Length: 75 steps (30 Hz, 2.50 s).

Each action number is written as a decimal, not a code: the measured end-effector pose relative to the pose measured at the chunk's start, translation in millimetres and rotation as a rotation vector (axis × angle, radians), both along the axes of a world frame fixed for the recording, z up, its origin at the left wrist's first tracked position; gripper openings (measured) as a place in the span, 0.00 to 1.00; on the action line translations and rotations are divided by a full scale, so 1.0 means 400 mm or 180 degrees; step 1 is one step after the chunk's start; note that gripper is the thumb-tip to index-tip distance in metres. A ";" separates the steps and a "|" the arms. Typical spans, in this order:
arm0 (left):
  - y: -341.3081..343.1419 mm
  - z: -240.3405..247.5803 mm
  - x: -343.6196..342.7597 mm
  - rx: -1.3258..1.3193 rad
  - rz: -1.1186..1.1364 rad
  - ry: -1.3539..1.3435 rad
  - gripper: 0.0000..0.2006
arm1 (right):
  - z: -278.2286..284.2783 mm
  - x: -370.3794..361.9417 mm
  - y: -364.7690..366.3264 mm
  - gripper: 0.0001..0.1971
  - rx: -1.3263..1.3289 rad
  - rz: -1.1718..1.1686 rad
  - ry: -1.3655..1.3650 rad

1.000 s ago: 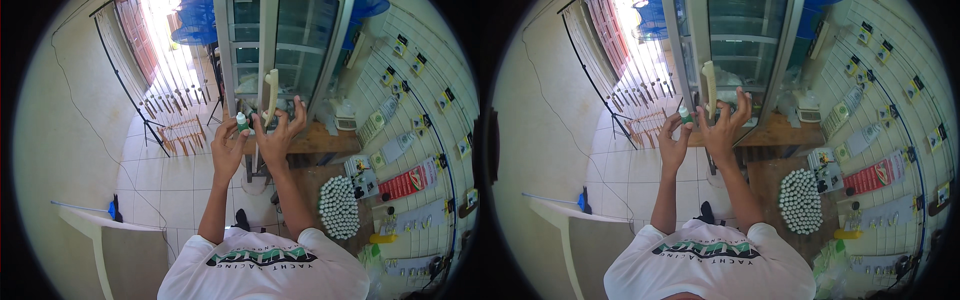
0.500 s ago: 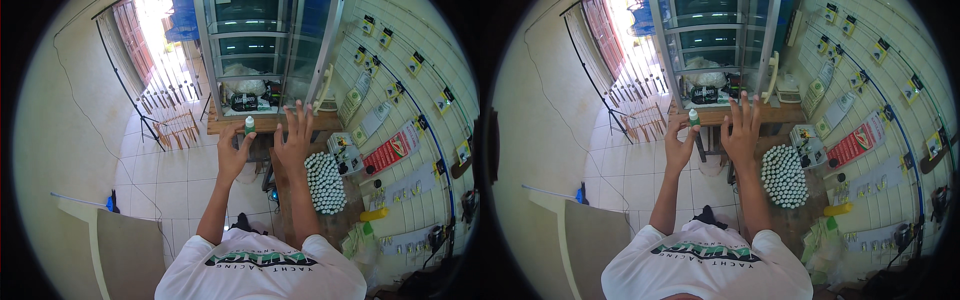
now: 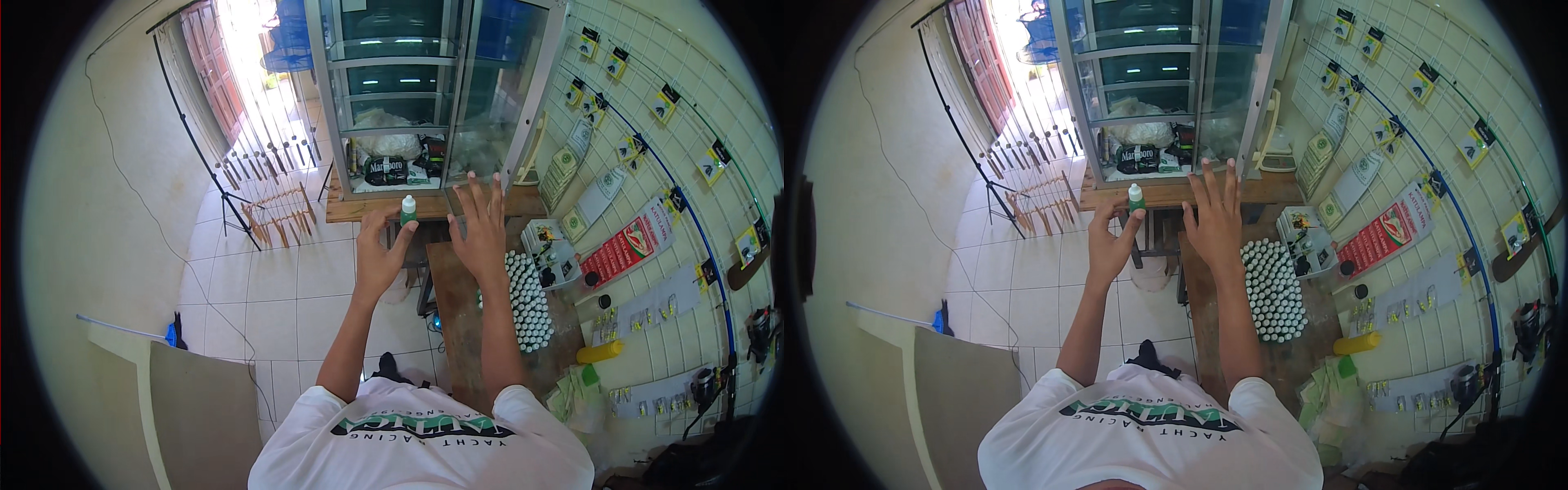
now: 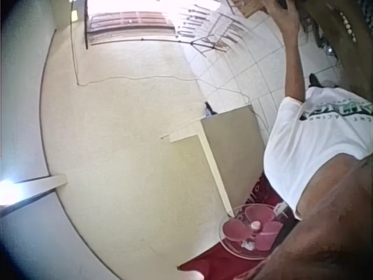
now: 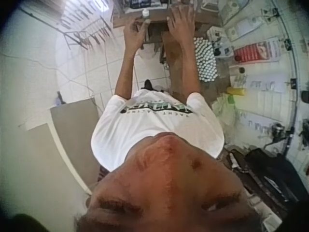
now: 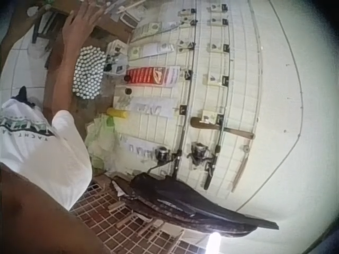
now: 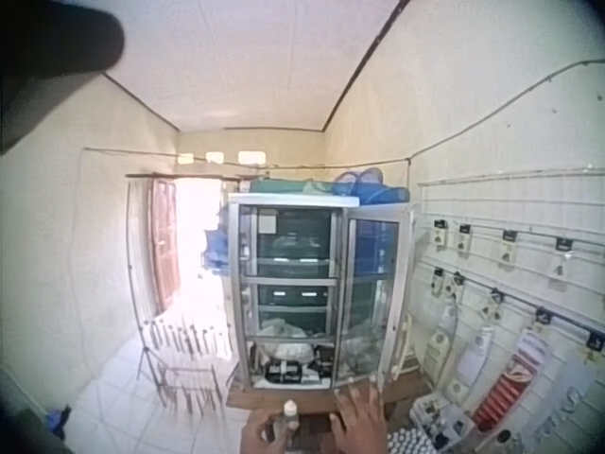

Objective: Organizing small bottles of bait on a table and inside a display cabinet.

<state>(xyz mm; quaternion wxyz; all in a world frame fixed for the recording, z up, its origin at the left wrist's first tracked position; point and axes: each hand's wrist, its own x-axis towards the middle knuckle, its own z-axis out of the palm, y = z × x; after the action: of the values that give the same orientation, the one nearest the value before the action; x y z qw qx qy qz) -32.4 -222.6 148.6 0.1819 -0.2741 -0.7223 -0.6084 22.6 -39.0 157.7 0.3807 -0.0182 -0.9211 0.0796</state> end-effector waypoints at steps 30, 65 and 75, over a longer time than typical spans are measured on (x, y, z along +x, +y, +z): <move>0.055 0.122 -0.531 0.0609 -0.0432 -0.0016 0.13 | 0.116 -0.537 -0.045 0.14 -0.1666 0.1751 0.0968; 0.209 0.329 -0.981 -0.1496 0.1386 0.2486 0.17 | 0.290 -0.913 0.121 0.25 0.0087 -0.0236 0.1304; 0.192 0.329 -0.966 -0.1733 0.1364 0.2301 0.20 | 0.429 -1.033 0.203 0.55 -0.0468 -0.0799 -0.1279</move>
<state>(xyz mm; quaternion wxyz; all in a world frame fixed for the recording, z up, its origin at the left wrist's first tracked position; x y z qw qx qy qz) -419.0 -145.7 280.1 0.4633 -0.3504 -0.7857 -0.2129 -390.6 42.3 329.1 0.1945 -0.1756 -0.9605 0.0934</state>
